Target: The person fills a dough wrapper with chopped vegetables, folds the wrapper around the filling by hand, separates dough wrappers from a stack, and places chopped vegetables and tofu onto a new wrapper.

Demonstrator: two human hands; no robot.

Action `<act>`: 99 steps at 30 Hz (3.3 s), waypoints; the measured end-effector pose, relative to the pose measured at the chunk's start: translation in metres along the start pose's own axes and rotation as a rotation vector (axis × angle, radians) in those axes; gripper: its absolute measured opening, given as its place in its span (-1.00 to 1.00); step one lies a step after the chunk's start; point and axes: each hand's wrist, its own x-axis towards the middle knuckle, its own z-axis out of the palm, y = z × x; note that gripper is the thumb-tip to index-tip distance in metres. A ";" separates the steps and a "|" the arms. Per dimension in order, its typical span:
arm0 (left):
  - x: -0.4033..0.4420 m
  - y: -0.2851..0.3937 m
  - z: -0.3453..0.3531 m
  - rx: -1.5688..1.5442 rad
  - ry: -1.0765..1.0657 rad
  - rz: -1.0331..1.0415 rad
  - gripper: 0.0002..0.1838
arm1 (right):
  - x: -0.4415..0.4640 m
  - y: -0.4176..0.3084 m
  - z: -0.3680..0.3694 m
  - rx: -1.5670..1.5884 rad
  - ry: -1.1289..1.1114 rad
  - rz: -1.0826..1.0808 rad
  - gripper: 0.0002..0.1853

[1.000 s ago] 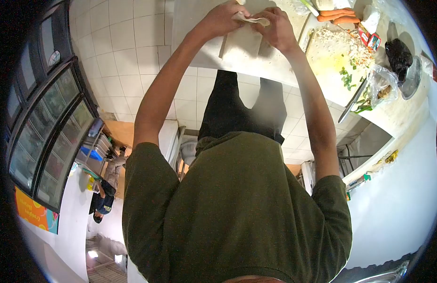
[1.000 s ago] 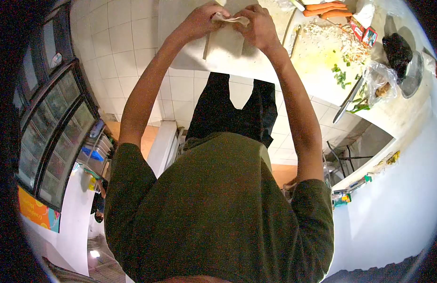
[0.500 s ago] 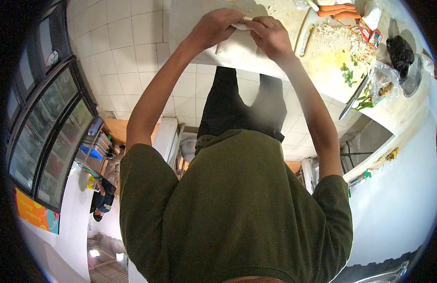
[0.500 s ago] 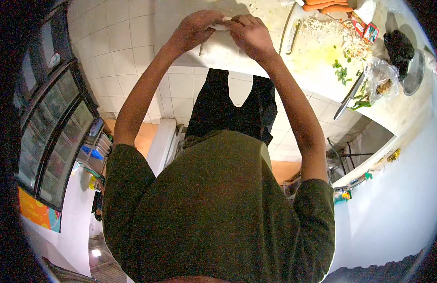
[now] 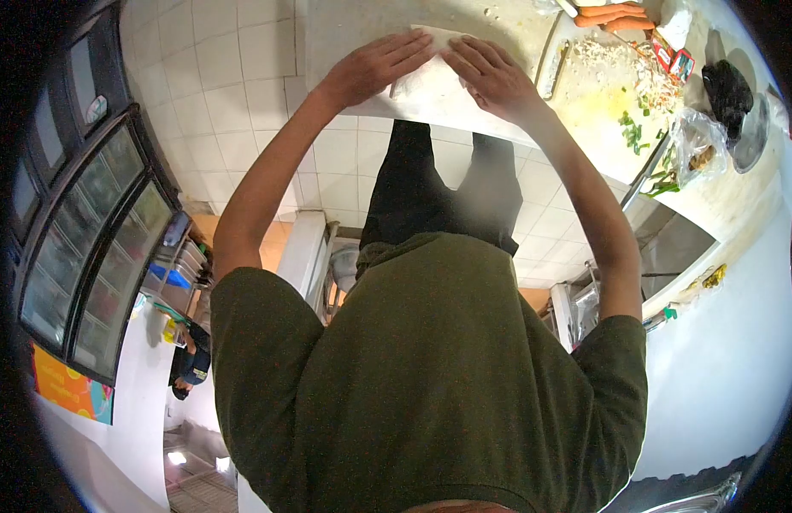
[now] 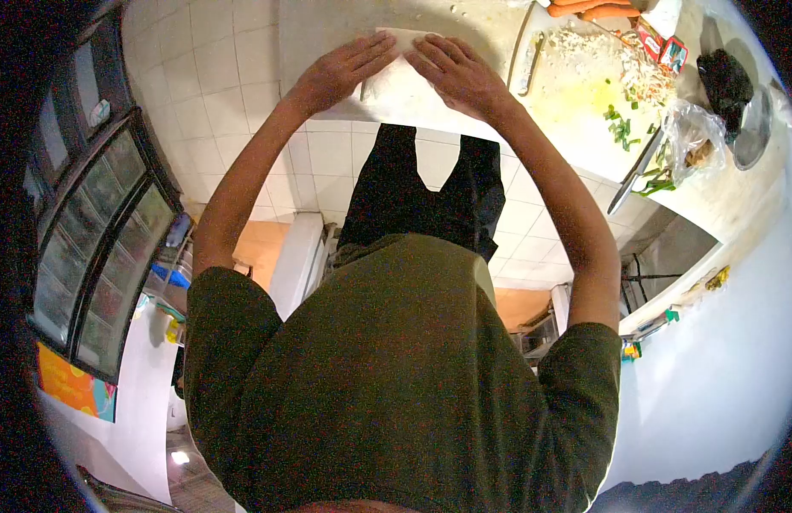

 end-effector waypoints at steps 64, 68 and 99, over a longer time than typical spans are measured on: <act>0.010 0.046 0.043 -0.724 0.581 -0.626 -0.81 | -0.004 -0.013 0.013 0.412 0.242 0.066 -0.32; 0.012 0.048 0.042 -0.787 0.605 -0.669 -0.79 | -0.011 -0.005 0.032 0.303 0.174 0.032 -0.21; 0.021 0.053 0.033 -0.681 0.647 -0.876 -0.70 | 0.009 -0.012 0.034 0.491 0.532 0.235 -0.63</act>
